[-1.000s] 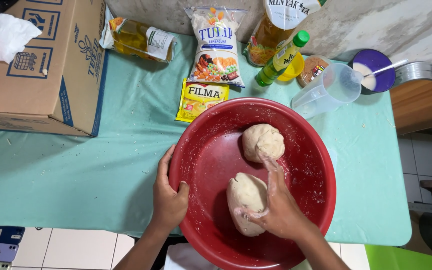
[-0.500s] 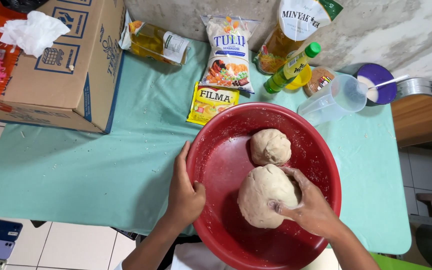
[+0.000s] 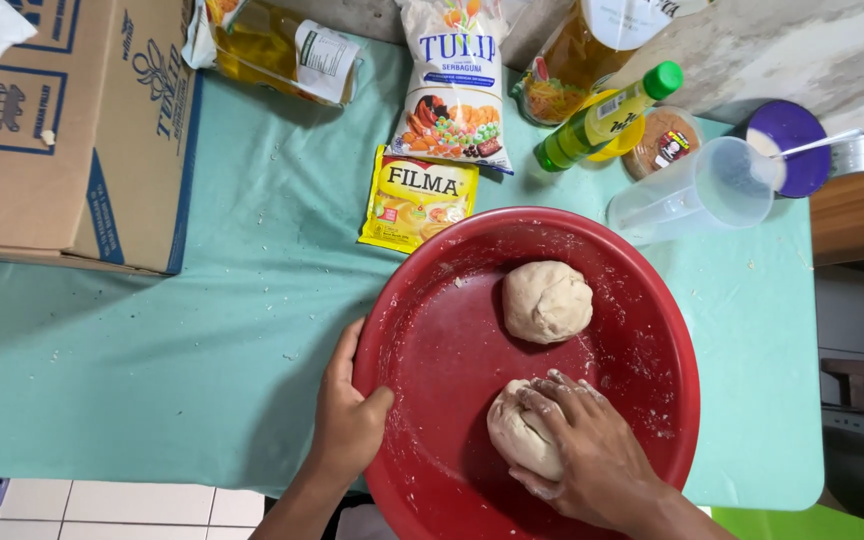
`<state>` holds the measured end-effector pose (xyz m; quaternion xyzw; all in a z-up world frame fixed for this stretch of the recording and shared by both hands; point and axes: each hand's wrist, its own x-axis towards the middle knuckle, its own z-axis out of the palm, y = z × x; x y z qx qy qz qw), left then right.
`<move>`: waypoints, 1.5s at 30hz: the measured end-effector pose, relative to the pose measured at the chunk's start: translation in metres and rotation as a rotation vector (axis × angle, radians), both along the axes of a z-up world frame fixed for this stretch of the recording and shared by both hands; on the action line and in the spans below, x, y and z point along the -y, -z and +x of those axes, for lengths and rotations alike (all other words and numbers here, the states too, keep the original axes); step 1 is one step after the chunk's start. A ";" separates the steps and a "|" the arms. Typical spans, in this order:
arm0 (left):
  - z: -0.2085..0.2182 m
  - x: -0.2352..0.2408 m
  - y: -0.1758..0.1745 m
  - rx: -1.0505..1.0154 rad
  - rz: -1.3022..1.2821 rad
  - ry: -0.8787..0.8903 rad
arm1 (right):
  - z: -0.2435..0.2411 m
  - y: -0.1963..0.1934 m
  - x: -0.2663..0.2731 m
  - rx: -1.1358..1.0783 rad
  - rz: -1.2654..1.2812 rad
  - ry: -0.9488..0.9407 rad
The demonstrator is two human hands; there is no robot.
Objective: The person kneads two balls of dough in a red bowl using both hands. They repeatedly press, fold, and turn the dough, occasionally adding water from a plastic jug to adjust consistency. The dough remains in the bowl throughout the clip.
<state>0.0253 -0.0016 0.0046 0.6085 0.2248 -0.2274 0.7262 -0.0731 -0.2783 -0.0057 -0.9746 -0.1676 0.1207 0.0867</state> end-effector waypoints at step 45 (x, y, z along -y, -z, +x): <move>-0.001 0.002 0.000 0.185 0.161 0.097 | 0.015 -0.026 -0.002 -0.230 -0.155 -0.139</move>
